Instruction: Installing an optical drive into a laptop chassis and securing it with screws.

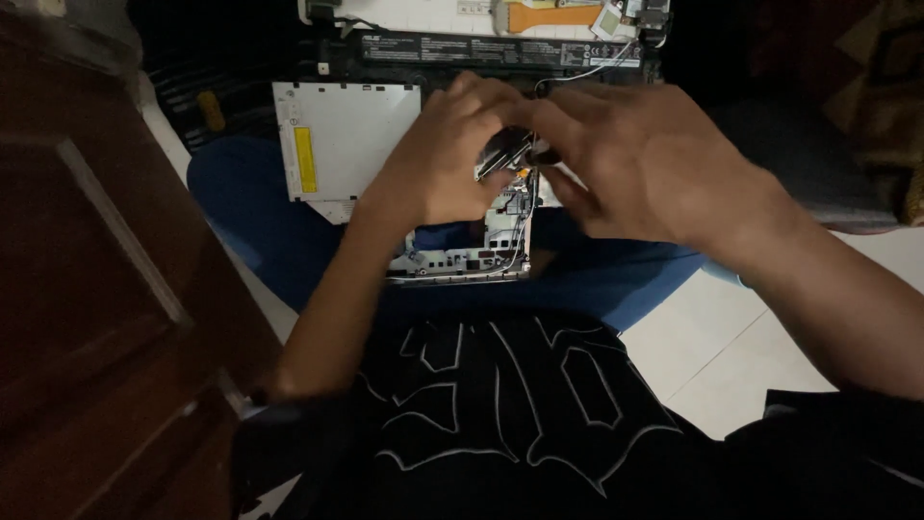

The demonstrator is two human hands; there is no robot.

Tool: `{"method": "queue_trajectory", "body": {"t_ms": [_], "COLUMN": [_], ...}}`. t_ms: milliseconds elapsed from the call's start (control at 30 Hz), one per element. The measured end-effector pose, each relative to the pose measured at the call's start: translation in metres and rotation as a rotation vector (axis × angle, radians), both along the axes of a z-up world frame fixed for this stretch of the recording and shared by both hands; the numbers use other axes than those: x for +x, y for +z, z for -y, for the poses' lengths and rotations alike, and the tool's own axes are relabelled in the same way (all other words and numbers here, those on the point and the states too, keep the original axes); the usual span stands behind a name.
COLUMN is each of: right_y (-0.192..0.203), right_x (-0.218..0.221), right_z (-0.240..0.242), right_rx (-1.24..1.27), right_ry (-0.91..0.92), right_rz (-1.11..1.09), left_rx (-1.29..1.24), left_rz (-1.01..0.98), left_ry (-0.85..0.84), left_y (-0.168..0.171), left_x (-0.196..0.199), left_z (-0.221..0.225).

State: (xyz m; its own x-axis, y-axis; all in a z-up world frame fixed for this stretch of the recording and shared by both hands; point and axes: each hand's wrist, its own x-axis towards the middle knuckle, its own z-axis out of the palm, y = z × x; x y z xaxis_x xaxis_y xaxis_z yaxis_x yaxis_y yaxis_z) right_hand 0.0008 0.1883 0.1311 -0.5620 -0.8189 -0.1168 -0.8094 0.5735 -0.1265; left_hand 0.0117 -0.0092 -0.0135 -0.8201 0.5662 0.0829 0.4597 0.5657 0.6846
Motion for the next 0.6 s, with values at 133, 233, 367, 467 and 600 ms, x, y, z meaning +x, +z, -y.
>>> {"method": "queue_trajectory", "body": {"t_ms": [133, 233, 367, 467, 600], "right_y": [-0.012, -0.009, -0.016, -0.024, -0.027], "right_x": [0.003, 0.0, -0.001, -0.002, -0.003], "right_z": [-0.013, -0.018, -0.033, -0.045, -0.057], "right_rx": [0.087, -0.021, -0.085, -0.121, -0.176], "right_ry": [-0.058, -0.086, -0.136, -0.168, -0.228], "right_rz": [-0.194, -0.035, 0.019, 0.037, 0.115], "left_rx": [0.158, 0.107, 0.11, 0.105, 0.1], "left_rz": [-0.138, -0.171, -0.155, -0.188, -0.239], "left_ry": [0.039, 0.042, 0.074, 0.082, 0.085], "left_y": [0.002, -0.008, -0.012, -0.011, -0.009], "left_x": [0.011, 0.014, 0.016, 0.019, 0.018], "left_z": [0.009, 0.008, 0.007, 0.004, -0.001]}}
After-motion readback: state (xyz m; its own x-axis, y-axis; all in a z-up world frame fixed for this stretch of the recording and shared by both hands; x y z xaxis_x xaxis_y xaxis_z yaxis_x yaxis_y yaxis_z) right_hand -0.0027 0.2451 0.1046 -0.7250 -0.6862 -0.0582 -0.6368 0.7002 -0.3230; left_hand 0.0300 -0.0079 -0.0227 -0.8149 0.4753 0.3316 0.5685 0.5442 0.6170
